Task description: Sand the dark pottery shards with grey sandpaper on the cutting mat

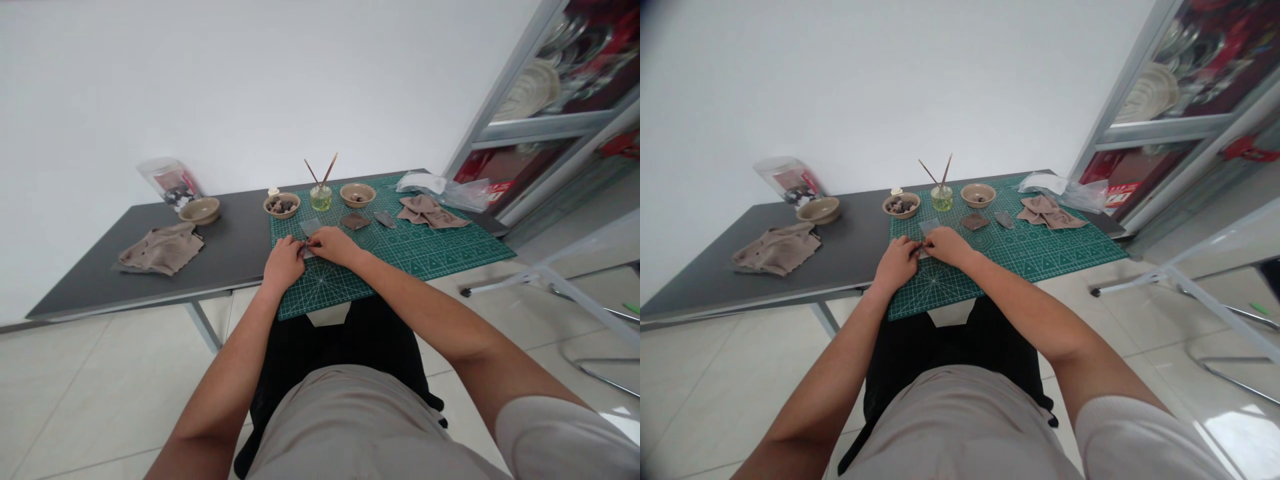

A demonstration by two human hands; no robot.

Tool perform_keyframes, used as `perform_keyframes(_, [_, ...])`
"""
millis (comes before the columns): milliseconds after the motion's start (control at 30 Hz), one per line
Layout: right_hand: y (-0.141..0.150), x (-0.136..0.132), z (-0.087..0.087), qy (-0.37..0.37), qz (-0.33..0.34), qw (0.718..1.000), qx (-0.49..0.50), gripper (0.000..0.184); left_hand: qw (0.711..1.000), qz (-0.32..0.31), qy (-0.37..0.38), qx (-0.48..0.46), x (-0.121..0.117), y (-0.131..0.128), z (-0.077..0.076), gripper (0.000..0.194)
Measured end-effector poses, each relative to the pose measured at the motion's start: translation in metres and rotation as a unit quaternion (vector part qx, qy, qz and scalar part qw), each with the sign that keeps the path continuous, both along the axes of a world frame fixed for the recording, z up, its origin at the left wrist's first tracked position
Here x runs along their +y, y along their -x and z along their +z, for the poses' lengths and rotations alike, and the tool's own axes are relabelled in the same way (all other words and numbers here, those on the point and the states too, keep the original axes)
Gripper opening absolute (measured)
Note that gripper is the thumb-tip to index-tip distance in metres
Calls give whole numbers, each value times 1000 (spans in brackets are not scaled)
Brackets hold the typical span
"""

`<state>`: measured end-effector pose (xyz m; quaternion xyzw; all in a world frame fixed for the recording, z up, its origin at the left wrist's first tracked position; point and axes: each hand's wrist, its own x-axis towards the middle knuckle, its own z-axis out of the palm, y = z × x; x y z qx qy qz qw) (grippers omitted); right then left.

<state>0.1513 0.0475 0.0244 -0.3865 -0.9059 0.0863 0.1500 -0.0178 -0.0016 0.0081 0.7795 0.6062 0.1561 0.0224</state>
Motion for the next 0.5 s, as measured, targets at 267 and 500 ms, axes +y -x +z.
perform_keyframes(267, [-27,-2,-1,20,7,1000,14,18,1000,-1,-3,-2,0,-1,1,40])
perform_keyframes(500, [-2,1,-2,-2,-5,1000,-11,21,1000,1,-12,17,-1,-1,0,40])
